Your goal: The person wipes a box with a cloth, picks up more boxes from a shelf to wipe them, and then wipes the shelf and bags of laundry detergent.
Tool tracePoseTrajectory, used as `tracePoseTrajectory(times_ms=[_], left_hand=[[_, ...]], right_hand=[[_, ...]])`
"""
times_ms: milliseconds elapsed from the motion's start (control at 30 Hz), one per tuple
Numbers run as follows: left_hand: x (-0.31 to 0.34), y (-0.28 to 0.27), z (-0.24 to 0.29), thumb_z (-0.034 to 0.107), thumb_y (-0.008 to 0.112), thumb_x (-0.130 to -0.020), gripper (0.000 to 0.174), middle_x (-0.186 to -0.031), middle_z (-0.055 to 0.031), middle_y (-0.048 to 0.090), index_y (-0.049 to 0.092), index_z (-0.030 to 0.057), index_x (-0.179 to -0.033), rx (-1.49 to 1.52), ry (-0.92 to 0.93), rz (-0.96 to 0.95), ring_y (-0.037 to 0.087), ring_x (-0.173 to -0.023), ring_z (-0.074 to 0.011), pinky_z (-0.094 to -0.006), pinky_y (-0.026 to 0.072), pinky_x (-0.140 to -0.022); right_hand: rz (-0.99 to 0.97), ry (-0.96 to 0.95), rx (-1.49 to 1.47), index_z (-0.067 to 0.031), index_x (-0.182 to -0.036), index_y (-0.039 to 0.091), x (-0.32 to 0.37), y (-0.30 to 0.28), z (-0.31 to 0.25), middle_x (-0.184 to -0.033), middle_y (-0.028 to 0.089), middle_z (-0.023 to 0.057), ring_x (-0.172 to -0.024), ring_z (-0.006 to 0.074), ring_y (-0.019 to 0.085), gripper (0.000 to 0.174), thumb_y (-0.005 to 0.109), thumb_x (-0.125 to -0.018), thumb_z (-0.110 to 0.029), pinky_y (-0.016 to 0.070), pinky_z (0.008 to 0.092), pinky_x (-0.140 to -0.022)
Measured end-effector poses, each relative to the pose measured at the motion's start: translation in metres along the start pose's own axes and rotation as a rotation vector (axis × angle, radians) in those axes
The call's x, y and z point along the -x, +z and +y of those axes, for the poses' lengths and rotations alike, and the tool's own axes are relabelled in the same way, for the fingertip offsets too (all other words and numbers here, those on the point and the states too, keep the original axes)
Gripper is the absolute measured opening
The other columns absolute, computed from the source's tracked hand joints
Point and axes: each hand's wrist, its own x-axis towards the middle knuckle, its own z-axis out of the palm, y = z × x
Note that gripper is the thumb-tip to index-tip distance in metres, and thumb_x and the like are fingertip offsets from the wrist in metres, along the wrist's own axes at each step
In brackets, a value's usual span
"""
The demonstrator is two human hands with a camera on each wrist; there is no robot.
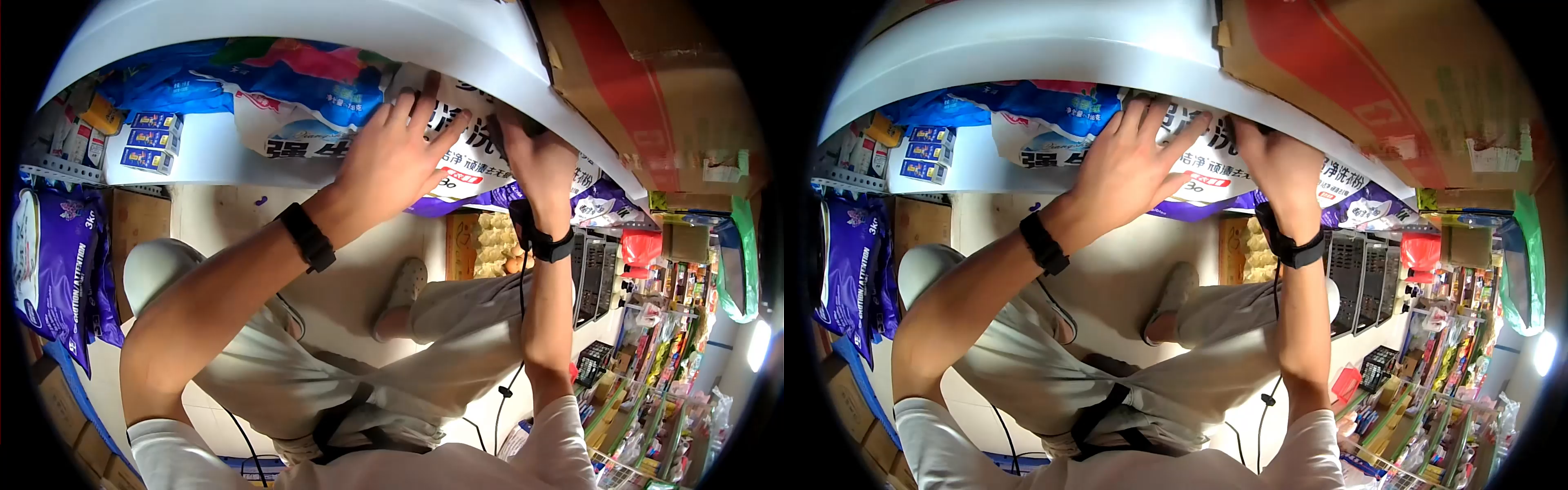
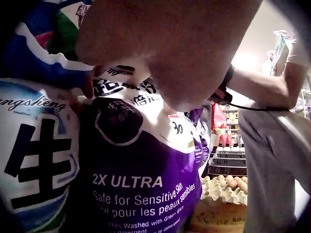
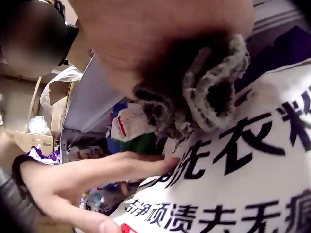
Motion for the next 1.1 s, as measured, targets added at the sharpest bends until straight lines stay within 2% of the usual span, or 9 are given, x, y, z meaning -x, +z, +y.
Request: tracePoseTrajectory(times_ms=[100, 233, 367, 467, 667, 733, 867, 967, 1100], left_hand=[[0.0, -0.001, 0.0, 0.042, 0.081, -0.092, 0.077, -0.136, -0.0206, 0.058, 0.056, 0.018, -0.16, 0.028, 0.003, -0.016, 0.055, -0.126, -0.0373, -0.0455, 0.0518, -0.107], [-0.001, -0.001, -0.005, 0.043, 0.08, -0.092, 0.076, -0.135, -0.0201, 0.058, 0.056, 0.0186, -0.16, -0.003, 0.023, 0.021, 0.056, -0.124, -0.0368, -0.0446, 0.053, -0.106], [0.0, -0.003, -0.005, 0.044, 0.08, -0.093, 0.076, -0.136, -0.0207, 0.058, 0.056, 0.0196, -0.161, -0.001, 0.016, -0.043, 0.056, -0.125, -0.0373, -0.0456, 0.0527, -0.107], [-0.002, -0.003, -0.009, 0.045, 0.08, -0.093, 0.077, -0.138, -0.0221, 0.057, 0.055, 0.0202, -0.162, 0.015, 0.027, -0.039, 0.056, -0.125, -0.0381, -0.0473, 0.0521, -0.107], [-0.005, 0.003, 0.003, 0.048, 0.081, -0.092, 0.079, -0.144, -0.0233, 0.054, 0.053, 0.0272, -0.164, 0.0, 0.018, 0.066, 0.055, -0.121, -0.0412, -0.046, 0.0526, -0.101], [-0.012, 0.003, 0.004, 0.051, 0.082, -0.09, 0.08, -0.145, -0.0242, 0.052, 0.054, 0.0326, -0.163, 0.012, 0.0, 0.071, 0.055, -0.12, -0.0427, -0.0482, 0.0545, -0.099], [-0.021, 0.01, 0.002, 0.054, 0.084, -0.087, 0.083, -0.145, -0.0244, 0.052, 0.055, 0.0323, -0.162, -0.013, 0.008, 0.077, 0.056, -0.121, -0.0449, -0.0512, 0.0573, -0.1], [-0.021, 0.013, 0.005, 0.064, 0.085, -0.081, 0.091, -0.163, -0.0182, 0.046, 0.053, 0.0399, -0.162, -0.076, -0.03, 0.011, 0.058, -0.123, -0.0405, -0.0469, 0.0573, -0.097], [-0.02, 0.016, 0.004, 0.061, 0.085, -0.083, 0.086, -0.157, -0.0205, 0.049, 0.055, 0.0362, -0.16, -0.094, -0.012, 0.035, 0.056, -0.124, -0.0422, -0.0482, 0.0576, -0.097]], right_hand=[[-0.069, -0.196, 0.422, 0.0003, -0.107, 0.077, 0.003, 0.005, 0.009, -0.092, 0.08, 0.0173, -0.083, 0.0341, 0.077, 0.029, 0.081, -0.094, -0.024, 0.0582, 0.0439, -0.078], [-0.119, 0.104, 0.059, -0.0015, -0.11, 0.077, 0.003, -0.005, 0.004, -0.092, 0.078, 0.0206, -0.086, 0.0435, 0.075, 0.031, 0.082, -0.092, -0.027, 0.0594, 0.0472, -0.08], [0.005, -0.117, 0.322, -0.0035, -0.103, 0.08, 0.001, -0.013, 0.032, -0.089, 0.078, 0.0164, -0.077, 0.0388, 0.073, 0.023, 0.078, -0.092, -0.024, 0.0586, 0.0452, -0.073], [0.051, -0.01, 0.244, -0.0046, -0.111, 0.081, 0.006, -0.037, 0.069, -0.104, 0.082, 0.0172, -0.097, 0.039, 0.078, 0.025, 0.077, -0.096, -0.024, 0.0604, 0.0444, -0.083], [0.045, 0.058, 0.007, 0.0026, -0.111, 0.078, 0.006, -0.025, 0.032, -0.102, 0.081, 0.0202, -0.095, 0.0377, 0.077, 0.02, 0.077, -0.098, -0.013, 0.0584, 0.0413, -0.086], [0.023, 0.026, 0.046, 0.0016, -0.108, 0.078, 0.002, -0.024, 0.026, -0.098, 0.081, 0.0185, -0.09, 0.0375, 0.077, 0.019, 0.076, -0.099, -0.014, 0.0588, 0.0425, -0.081], [0.033, -0.06, 0.256, -0.0005, -0.107, 0.079, -0.001, -0.026, 0.044, -0.096, 0.081, 0.0166, -0.086, 0.0368, 0.077, 0.018, 0.075, -0.098, -0.016, 0.0591, 0.043, -0.077], [0.006, -0.03, 0.028, -0.0016, -0.108, 0.079, -0.001, -0.022, 0.037, -0.095, 0.081, 0.0165, -0.087, 0.0372, 0.077, 0.019, 0.076, -0.098, -0.017, 0.0595, 0.0435, -0.077], [-0.014, -0.085, -0.043, -0.004, -0.11, 0.08, -0.001, -0.001, 0.025, -0.098, 0.081, 0.0161, -0.089, 0.0383, 0.077, 0.023, 0.079, -0.096, -0.022, 0.0595, 0.0454, -0.078]])
